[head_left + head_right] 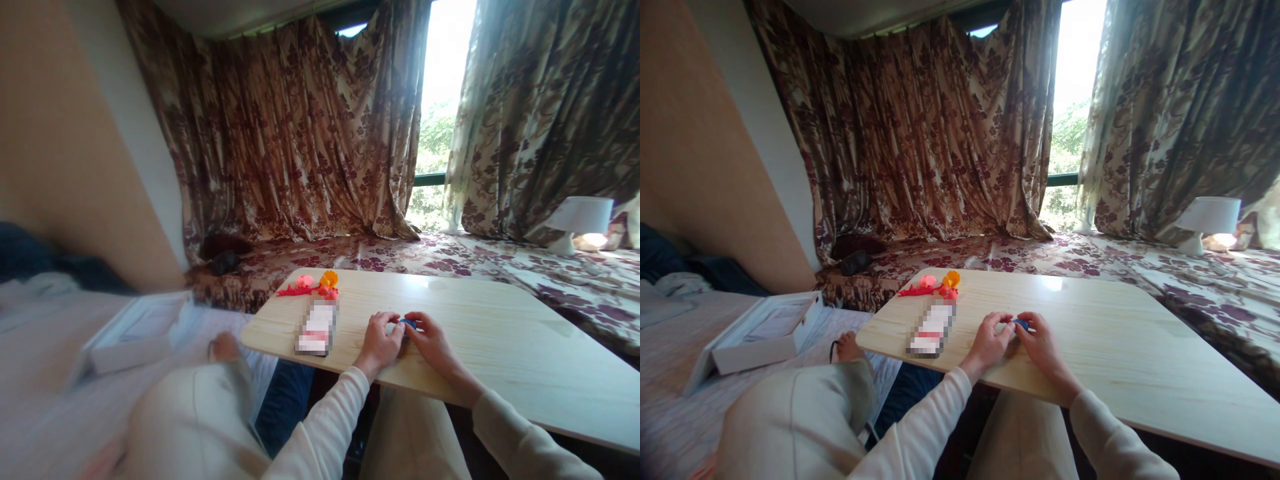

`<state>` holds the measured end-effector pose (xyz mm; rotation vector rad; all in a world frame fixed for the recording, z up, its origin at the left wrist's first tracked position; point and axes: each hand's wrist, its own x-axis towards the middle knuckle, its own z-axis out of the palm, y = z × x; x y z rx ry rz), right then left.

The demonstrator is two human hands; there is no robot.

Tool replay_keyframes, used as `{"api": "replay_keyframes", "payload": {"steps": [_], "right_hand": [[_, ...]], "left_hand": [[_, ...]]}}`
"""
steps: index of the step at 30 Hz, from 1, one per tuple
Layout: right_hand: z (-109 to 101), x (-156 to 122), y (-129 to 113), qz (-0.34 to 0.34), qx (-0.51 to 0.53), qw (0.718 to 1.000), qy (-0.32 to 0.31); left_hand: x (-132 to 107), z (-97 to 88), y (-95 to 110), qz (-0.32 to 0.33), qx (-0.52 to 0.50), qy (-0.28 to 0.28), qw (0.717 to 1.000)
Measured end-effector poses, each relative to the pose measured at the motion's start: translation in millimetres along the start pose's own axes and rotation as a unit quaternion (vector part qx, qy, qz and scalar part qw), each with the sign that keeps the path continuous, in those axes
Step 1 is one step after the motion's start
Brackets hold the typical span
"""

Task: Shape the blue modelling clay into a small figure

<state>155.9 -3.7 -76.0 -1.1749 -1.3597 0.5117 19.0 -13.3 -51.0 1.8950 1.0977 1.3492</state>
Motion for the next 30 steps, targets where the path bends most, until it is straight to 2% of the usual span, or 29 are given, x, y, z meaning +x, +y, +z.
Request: {"api": "replay_keyframes", "payload": {"steps": [14, 30], "right_hand": [[2.3, -0.3, 2.8, -0.005, 0.02, 1.0, 0.001], [2.1, -2.2, -4.4, -0.011, 0.016, 1.0, -0.007]], "left_hand": [[0.7, 0.4, -0.1, -0.004, 0.004, -0.002, 1.0], [0.8, 1.5, -2.4, -0.001, -0.001, 0.011, 1.0]]}}
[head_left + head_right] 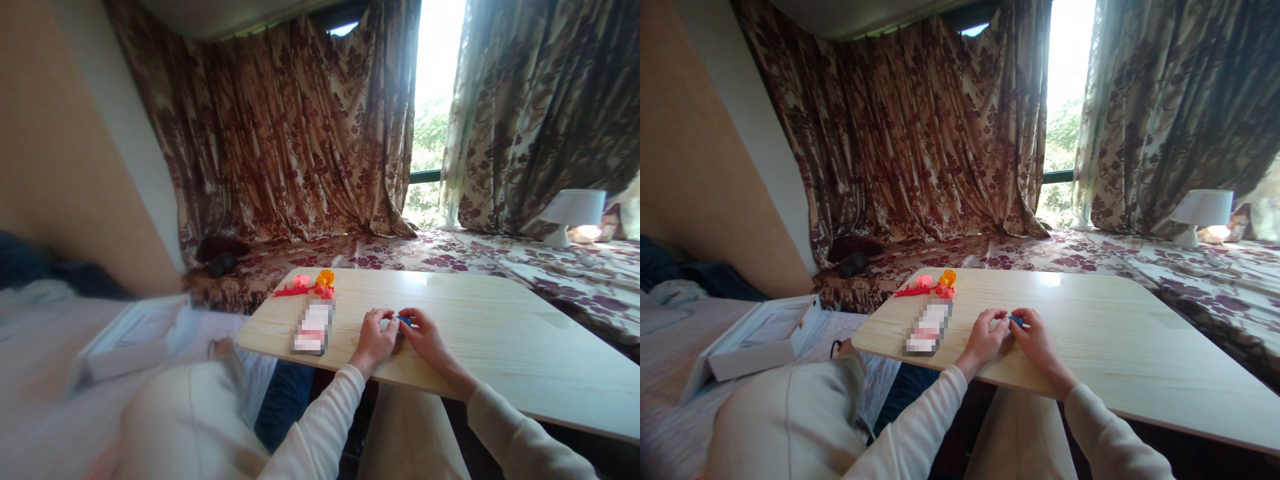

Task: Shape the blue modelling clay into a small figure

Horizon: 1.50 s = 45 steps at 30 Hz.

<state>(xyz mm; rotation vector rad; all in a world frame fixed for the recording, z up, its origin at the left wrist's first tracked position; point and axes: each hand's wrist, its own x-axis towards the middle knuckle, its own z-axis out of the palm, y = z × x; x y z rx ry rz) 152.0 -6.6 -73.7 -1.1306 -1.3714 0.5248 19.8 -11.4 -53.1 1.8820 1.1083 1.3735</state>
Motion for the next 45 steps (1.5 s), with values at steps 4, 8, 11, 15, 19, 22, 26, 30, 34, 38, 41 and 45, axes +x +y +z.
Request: {"api": "replay_keyframes", "payload": {"steps": [4, 8, 11, 15, 19, 22, 26, 30, 34, 38, 41, 45], "right_hand": [[0, 0, -2, 0.003, -0.004, 1.0, -0.001], [0, 0, -1, 0.012, 0.002, 1.0, 0.004], [0, 0, 1, 0.01, 0.004, 1.0, 0.004], [-1, 0, 1, 0.009, 0.0, 1.0, 0.003], [-1, 0, -1, 0.009, 0.0, 1.0, 0.005], [0, -1, 0, 0.011, 0.003, 1.0, 0.004], [-1, 0, 4, -0.008, -0.002, 1.0, 0.001], [-2, 2, 10, -0.053, -0.044, 0.997, -0.036], [-3, 1, 9, -0.032, -0.073, 0.995, -0.062], [-9, -6, -3, -0.063, -0.148, 0.985, -0.068], [-12, -10, -12, -0.116, -0.179, 0.97, -0.114], [-11, -9, -14, -0.096, -0.214, 0.962, -0.138]], "left_hand": [[1, 1.5, -1, -0.004, -0.004, 0.003, 1.0], [1, 2.3, -3, -0.006, -0.008, 0.005, 1.0], [1, 2.1, -3, -0.011, -0.01, 0.009, 1.0], [1, 1.7, -4, -0.015, -0.012, 0.007, 1.0], [2, 1.8, -4, -0.019, -0.014, 0.006, 1.0], [1, 2.1, -4, -0.024, -0.015, 0.007, 1.0], [1, 2.0, -4, -0.023, -0.019, 0.006, 1.0], [2, 1.5, -4, -0.014, -0.01, 0.004, 1.0], [2, 1.2, -4, 0.0, 0.012, -0.001, 1.0], [4, 2.0, -4, 0.009, 0.025, -0.017, 1.0], [5, 2.2, -5, 0.001, 0.03, -0.013, 0.999], [5, 1.6, -6, -0.008, 0.025, -0.004, 1.0]]}}
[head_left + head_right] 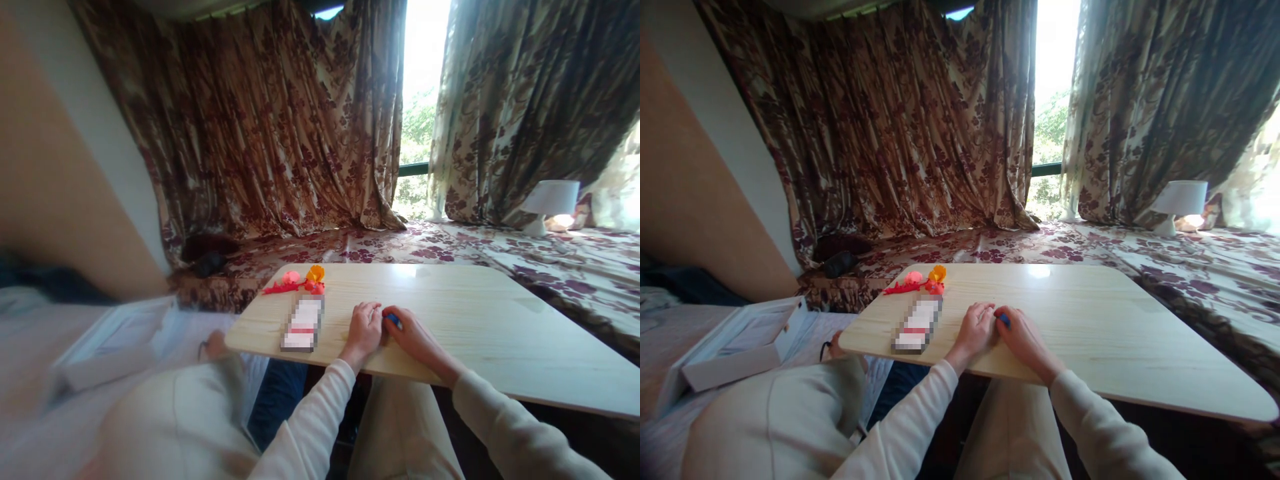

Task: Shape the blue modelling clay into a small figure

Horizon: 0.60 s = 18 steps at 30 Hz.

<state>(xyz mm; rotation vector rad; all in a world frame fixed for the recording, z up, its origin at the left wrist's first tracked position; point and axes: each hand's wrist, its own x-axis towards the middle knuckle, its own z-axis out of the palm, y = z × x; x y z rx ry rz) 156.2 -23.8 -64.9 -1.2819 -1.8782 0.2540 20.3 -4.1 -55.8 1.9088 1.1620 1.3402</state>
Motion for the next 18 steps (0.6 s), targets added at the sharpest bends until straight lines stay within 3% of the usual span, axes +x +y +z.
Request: {"api": "replay_keyframes", "payload": {"steps": [8, 12, 14, 18], "right_hand": [[10, -14, -8, -0.083, -0.045, 0.995, -0.04], [7, 0, -2, -0.009, -0.114, 0.993, -0.036], [3, -6, 4, 0.013, -0.135, 0.99, -0.033], [1, -32, 1, -0.044, -0.142, 0.988, -0.05]], "left_hand": [[1, 1.0, -5, -0.021, -0.038, 0.02, 0.999], [2, 1.5, -6, -0.022, -0.053, 0.026, 0.998], [2, 1.7, -7, -0.02, -0.06, 0.028, 0.998], [2, 1.6, -7, -0.02, -0.072, 0.029, 0.997]]}}
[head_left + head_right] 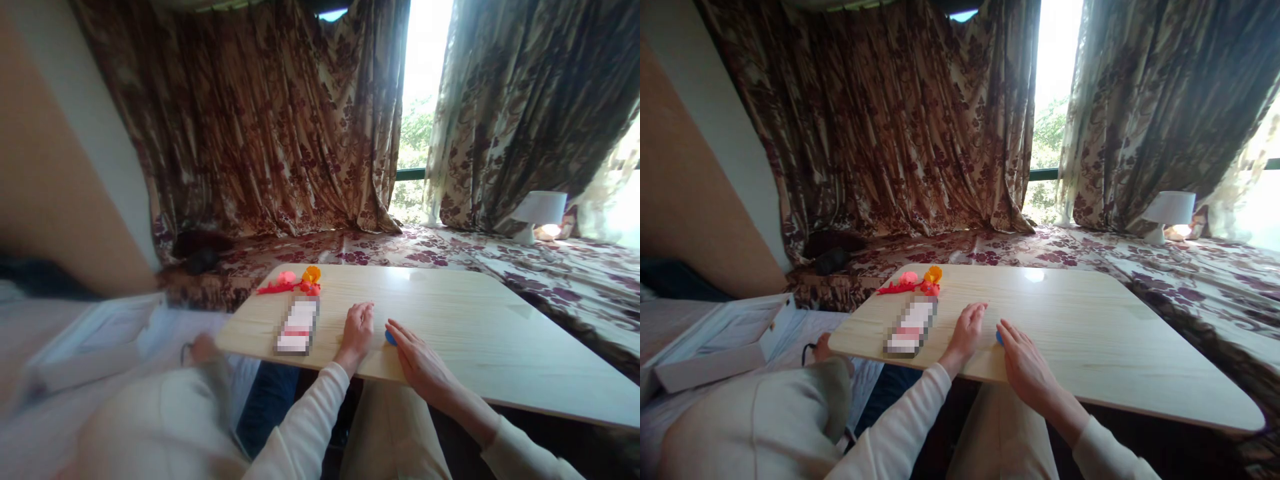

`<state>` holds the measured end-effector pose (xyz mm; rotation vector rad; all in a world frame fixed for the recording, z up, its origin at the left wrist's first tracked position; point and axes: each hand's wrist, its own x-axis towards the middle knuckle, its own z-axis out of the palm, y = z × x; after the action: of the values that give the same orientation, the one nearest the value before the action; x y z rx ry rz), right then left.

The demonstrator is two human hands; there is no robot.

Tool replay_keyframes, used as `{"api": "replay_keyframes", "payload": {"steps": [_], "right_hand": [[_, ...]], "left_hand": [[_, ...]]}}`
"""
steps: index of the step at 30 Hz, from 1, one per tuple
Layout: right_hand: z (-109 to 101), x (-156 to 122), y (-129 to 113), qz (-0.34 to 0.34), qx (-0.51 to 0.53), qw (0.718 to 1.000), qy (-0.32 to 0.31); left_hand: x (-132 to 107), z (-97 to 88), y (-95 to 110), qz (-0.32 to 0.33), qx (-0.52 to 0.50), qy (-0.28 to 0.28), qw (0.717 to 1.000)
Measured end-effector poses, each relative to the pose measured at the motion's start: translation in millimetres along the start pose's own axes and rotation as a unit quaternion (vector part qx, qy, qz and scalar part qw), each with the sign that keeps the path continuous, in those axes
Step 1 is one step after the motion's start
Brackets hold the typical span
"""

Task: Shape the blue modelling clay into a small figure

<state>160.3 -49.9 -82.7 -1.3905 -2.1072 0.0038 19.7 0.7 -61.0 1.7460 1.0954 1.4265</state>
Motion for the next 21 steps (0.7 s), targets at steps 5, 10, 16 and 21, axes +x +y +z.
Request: {"api": "replay_keyframes", "payload": {"steps": [5, 10, 16, 21], "right_hand": [[9, 26, -14, -0.002, -0.043, 0.999, -0.017], [-1, 24, 4, 0.085, -0.087, 0.993, -0.007], [-14, 10, -3, 0.027, 0.116, 0.993, 0.003], [5, 62, -9, 0.193, 0.381, 0.898, 0.103]], "left_hand": [[0, -0.1, 0, -0.008, -0.005, 0.001, 1.0], [0, 2.8, -7, -0.006, -0.016, 0.016, 1.0], [3, 2.1, -10, -0.018, -0.035, 0.033, 0.999], [4, -1.9, 0, -0.006, -0.038, -0.008, 0.999]]}}
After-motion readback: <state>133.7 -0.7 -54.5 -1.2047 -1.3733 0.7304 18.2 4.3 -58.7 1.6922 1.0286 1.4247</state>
